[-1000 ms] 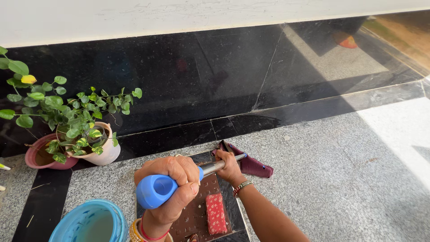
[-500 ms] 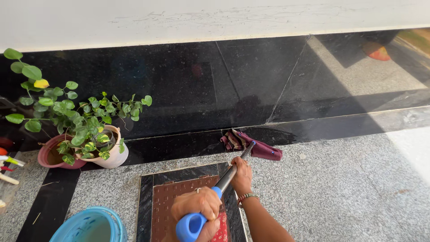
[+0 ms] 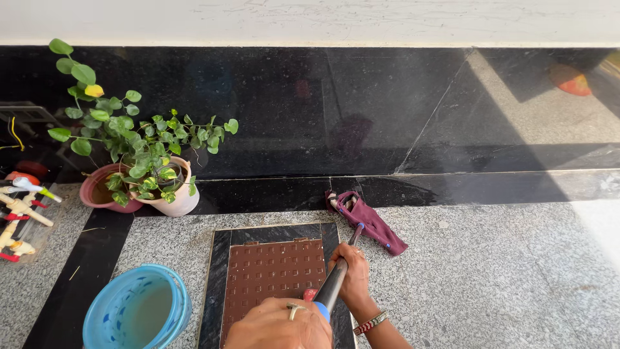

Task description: The person manipulates a mop handle and cleaning cloth near a bucket of water on a tiled floor area next to a staircase. The person attaches a cloth to the mop base, rinses a small cloth or surface item, and wipes down edge borders, floor tiles, and a small mat next to decorative potted plants.

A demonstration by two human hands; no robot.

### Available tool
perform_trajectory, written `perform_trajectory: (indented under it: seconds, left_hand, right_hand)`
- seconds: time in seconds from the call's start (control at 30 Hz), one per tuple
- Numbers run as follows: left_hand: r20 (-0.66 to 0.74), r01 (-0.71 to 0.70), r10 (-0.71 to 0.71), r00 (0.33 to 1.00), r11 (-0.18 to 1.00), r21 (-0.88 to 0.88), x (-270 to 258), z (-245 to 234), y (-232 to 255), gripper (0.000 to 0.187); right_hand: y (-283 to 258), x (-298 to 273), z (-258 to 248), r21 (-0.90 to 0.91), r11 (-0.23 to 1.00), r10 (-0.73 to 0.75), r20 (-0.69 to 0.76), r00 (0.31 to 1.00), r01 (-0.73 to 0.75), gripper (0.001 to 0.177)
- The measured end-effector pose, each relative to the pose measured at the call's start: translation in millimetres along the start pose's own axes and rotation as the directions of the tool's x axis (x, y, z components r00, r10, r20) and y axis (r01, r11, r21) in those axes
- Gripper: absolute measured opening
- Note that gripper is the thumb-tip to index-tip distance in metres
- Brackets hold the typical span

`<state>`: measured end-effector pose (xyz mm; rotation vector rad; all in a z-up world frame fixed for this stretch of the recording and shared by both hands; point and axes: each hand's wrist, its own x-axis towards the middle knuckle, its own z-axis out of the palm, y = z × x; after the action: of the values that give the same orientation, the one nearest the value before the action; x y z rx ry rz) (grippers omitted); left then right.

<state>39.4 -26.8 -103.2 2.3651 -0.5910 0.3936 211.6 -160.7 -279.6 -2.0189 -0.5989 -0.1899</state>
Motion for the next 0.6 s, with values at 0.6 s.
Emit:
perform_trajectory:
  seconds: [0.6]
  left_hand:
    - [-0.644, -0.41, -0.044, 0.764, 0.737, -0.537, 76, -4, 17, 0.022]
  right_hand:
    - [86, 35, 27, 0.189, 0.977, -0.114, 0.065, 0.991, 0.1, 0.011]
